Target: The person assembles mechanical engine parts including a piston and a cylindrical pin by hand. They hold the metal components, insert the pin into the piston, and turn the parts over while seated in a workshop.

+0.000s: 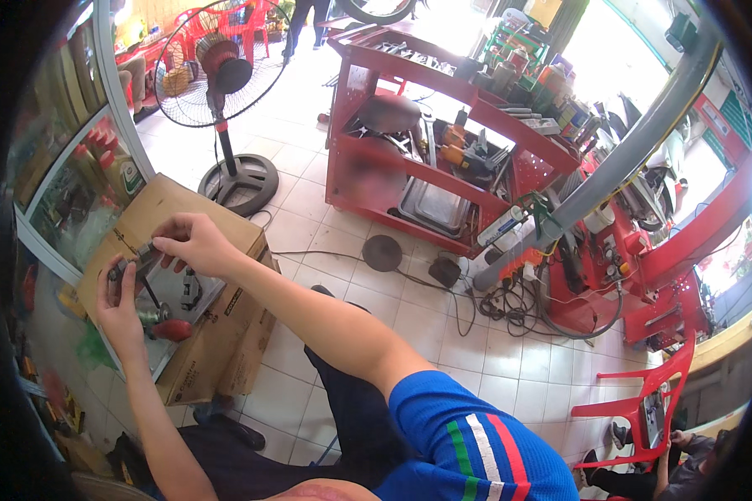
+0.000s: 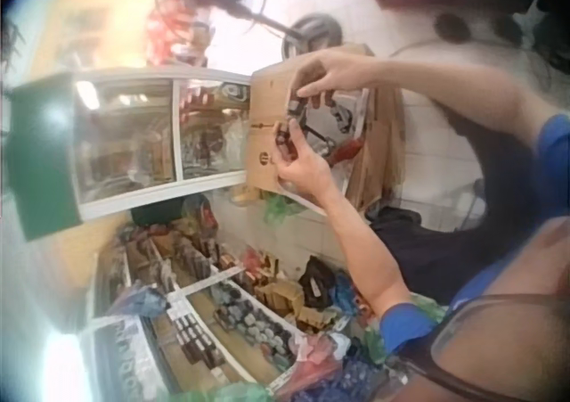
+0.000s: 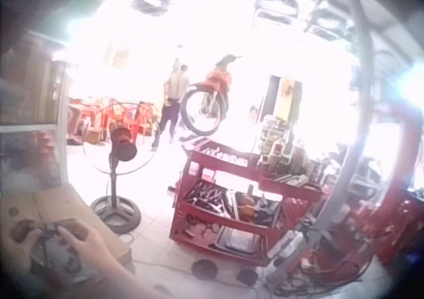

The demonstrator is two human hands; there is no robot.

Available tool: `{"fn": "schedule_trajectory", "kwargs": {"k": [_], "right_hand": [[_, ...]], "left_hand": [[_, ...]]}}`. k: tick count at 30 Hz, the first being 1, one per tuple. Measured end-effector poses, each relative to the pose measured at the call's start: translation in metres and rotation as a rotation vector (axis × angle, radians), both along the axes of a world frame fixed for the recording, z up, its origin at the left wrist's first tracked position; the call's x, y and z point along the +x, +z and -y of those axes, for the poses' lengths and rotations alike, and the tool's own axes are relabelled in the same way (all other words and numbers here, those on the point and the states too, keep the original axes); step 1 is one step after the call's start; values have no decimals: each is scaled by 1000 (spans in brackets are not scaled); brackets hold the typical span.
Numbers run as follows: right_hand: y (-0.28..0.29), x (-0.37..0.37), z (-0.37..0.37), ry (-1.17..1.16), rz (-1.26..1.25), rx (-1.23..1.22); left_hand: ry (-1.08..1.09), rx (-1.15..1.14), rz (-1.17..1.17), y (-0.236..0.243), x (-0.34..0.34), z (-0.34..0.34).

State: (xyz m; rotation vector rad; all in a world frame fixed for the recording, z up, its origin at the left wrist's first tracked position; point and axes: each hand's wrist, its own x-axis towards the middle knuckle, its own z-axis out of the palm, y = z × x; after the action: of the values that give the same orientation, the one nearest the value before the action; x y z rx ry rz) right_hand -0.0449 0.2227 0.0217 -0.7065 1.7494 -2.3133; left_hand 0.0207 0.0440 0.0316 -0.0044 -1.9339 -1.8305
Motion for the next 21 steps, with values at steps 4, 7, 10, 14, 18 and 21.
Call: {"fn": "schedule_trajectory", "kwargs": {"k": [4, 7, 10, 14, 18, 21], "right_hand": [[8, 2, 0, -10, 109, 55], [8, 6, 2, -18, 41, -1], [1, 0, 1, 22, 24, 22], [9, 3, 3, 10, 125, 42], [1, 1, 7, -6, 21, -29], [-2, -5, 6, 23, 95, 88]], "left_hand": [[-24, 0, 12, -2, 3, 1], [-10, 40, 10, -2, 2, 1], [-16, 96, -5, -2, -1, 2], [-6, 59, 8, -1, 0, 5], [-12, 80, 1, 2, 1, 3], [-11, 53, 13, 2, 1, 6]]}}
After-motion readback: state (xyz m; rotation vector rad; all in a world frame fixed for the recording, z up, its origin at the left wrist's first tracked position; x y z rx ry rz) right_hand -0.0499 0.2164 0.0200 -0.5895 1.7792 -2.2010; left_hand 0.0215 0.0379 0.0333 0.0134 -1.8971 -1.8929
